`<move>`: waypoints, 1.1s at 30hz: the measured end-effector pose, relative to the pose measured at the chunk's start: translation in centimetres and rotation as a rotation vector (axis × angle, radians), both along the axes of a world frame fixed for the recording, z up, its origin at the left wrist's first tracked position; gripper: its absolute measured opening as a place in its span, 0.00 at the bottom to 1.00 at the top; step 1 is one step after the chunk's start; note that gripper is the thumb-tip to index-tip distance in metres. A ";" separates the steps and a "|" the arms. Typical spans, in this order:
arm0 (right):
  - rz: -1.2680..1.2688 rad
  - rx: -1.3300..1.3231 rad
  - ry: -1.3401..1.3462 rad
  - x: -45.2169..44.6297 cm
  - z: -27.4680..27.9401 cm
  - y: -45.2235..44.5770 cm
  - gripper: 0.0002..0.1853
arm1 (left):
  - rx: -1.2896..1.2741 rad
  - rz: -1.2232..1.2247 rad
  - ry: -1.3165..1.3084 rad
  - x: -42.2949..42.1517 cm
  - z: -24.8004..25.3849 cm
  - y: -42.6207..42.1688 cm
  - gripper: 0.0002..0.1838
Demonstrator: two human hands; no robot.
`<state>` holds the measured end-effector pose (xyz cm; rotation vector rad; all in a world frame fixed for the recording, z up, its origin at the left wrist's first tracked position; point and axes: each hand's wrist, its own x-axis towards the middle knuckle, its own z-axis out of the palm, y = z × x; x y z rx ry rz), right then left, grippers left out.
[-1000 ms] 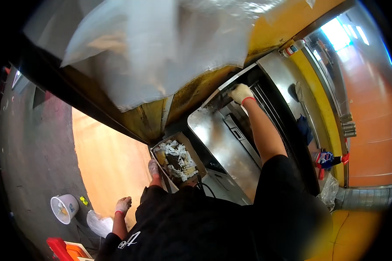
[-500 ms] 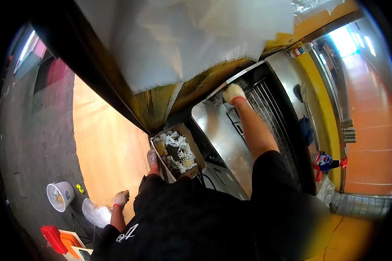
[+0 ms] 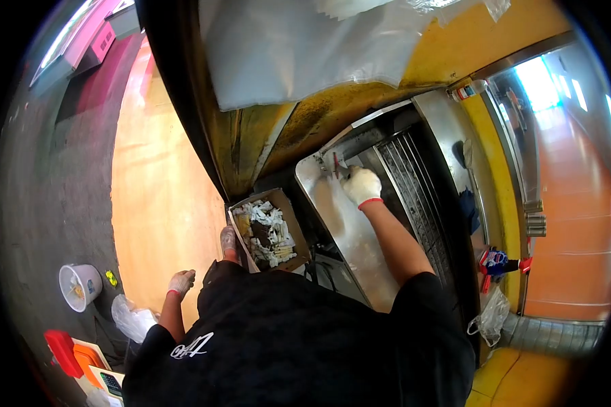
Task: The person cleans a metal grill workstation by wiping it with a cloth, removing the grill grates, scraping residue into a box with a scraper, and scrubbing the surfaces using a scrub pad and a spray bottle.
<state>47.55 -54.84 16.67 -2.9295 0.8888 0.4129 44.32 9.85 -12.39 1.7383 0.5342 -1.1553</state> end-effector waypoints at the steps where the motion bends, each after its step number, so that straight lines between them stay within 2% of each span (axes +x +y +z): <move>1: -0.025 -0.024 -0.021 0.5 0.1 -0.8 0.23 | 0.035 -0.059 -0.010 -0.1 -0.3 0.2 0.23; 4: -0.118 -0.064 -0.026 3.6 -0.1 -3.2 0.23 | 0.056 -0.091 0.038 -0.9 -1.4 0.8 0.23; 6: -0.178 -0.042 0.089 5.8 -1.0 -4.2 0.22 | 0.048 -0.106 0.075 -1.0 -1.5 1.0 0.21; 9: -0.156 0.008 0.060 7.1 -3.9 -4.9 0.21 | 0.017 -0.099 0.057 -1.4 -2.5 2.1 0.21; 12: -0.041 0.071 0.057 6.9 -5.9 -4.0 0.20 | 0.022 -0.195 -0.008 -1.8 -2.6 2.6 0.20; 14: 0.003 0.065 0.052 6.0 -6.7 -2.5 0.21 | 0.009 -0.009 0.077 -1.8 -1.0 1.9 0.19; 16: 0.151 -0.009 0.058 4.6 -8.1 -1.8 0.20 | -0.018 0.032 0.118 -2.0 -1.3 2.1 0.19; 18: 0.210 0.051 0.065 2.6 -6.4 -0.3 0.21 | -0.045 0.063 0.159 -2.6 -2.7 2.9 0.18; 20: 0.282 0.006 0.143 0.6 -6.8 -0.4 0.22 | -0.002 -0.258 0.076 -3.0 -5.4 3.7 0.19; 22: 0.336 0.032 0.179 -1.1 -6.3 -1.1 0.26 | -0.051 -0.311 0.011 -2.7 -5.6 3.6 0.19; 24: 0.355 0.080 0.053 -3.0 -5.1 -1.8 0.28 | -0.096 -0.366 -0.048 -2.6 -4.5 3.2 0.19; 26: 0.265 0.065 0.123 -3.2 -4.5 -2.2 0.30 | 0.012 -0.111 0.066 -2.1 -3.4 2.0 0.19; 27: 0.216 0.045 0.097 -3.3 -4.2 -2.3 0.30 | 0.019 -0.392 -0.111 -1.9 -3.0 2.1 0.19; 28: 0.165 0.027 0.072 -3.5 -4.0 -2.3 0.30 | 0.024 -0.394 -0.110 -1.8 -2.7 2.0 0.19; 29: 0.159 0.038 0.045 -2.8 -2.6 -1.4 0.30 | 0.031 -0.347 -0.082 -1.7 -2.2 1.7 0.20; 31: 0.190 0.034 0.015 -1.5 -4.4 -2.5 0.30 | 0.043 -0.307 -0.055 -1.4 -1.0 0.7 0.21; 33: 0.171 0.067 0.026 0.3 -4.5 -2.1 0.28 | 0.018 -0.052 0.085 -1.2 0.0 -0.1 0.15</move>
